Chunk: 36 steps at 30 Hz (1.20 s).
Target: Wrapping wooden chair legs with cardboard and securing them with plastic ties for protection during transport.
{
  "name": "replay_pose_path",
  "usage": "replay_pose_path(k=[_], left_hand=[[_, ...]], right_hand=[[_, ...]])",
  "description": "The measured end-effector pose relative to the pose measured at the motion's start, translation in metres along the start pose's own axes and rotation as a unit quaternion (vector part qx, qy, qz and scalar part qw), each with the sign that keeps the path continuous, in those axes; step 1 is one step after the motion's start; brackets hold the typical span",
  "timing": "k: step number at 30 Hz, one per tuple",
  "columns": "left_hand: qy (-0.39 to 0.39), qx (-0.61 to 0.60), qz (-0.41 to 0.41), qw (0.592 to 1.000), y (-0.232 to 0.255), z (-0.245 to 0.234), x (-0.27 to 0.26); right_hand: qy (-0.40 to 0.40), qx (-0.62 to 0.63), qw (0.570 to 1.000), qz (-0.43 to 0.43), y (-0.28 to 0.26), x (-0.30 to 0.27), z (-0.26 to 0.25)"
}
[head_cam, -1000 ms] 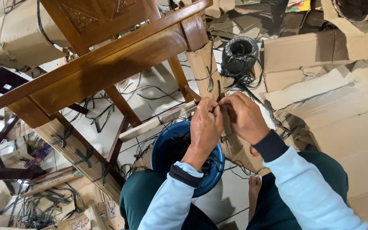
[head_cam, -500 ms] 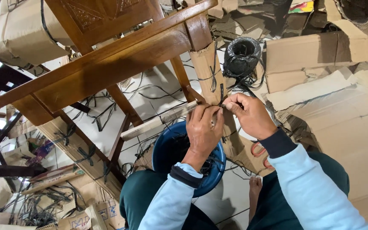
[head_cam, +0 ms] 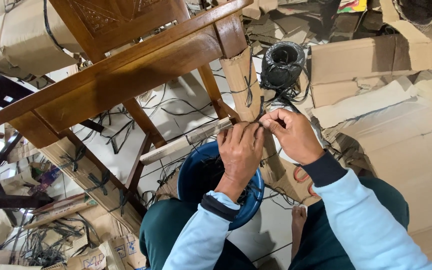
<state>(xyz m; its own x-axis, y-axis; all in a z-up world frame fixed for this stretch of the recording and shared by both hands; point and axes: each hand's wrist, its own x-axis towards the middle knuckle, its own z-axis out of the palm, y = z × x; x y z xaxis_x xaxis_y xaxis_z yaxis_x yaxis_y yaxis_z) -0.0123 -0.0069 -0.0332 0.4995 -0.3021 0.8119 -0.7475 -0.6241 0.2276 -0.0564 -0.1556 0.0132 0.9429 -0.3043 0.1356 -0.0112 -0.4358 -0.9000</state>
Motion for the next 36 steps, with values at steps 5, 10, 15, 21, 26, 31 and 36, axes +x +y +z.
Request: replay_pose_path(k=[5, 10, 15, 21, 26, 31, 36], left_hand=[[-0.009, -0.012, -0.001, 1.0, 0.001, -0.002, 0.003], [-0.017, -0.047, -0.026, 0.998, 0.004, -0.003, 0.004], [-0.006, -0.068, -0.059, 0.996, 0.001, -0.005, 0.003], [-0.005, -0.091, -0.081, 0.993, -0.008, -0.001, -0.003], [-0.015, -0.12, -0.123, 0.985, -0.011, 0.001, -0.006], [-0.051, -0.167, -0.143, 0.974, -0.024, -0.023, -0.002], [-0.012, -0.214, -0.208, 0.954, -0.048, -0.059, 0.011]], right_hand=[[0.006, -0.003, 1.0, 0.007, 0.008, 0.002, 0.003], [0.025, -0.018, 1.0, 0.001, 0.011, 0.001, 0.008], [0.066, -0.025, 0.997, -0.006, 0.019, 0.005, 0.002], [0.075, -0.028, 0.997, 0.025, 0.039, 0.011, 0.012], [0.083, -0.005, 0.996, 0.037, 0.048, 0.013, 0.015], [0.089, 0.081, 0.99, 0.074, 0.058, 0.009, 0.013], [0.045, 0.083, 0.98, 0.176, 0.109, 0.007, 0.02]])
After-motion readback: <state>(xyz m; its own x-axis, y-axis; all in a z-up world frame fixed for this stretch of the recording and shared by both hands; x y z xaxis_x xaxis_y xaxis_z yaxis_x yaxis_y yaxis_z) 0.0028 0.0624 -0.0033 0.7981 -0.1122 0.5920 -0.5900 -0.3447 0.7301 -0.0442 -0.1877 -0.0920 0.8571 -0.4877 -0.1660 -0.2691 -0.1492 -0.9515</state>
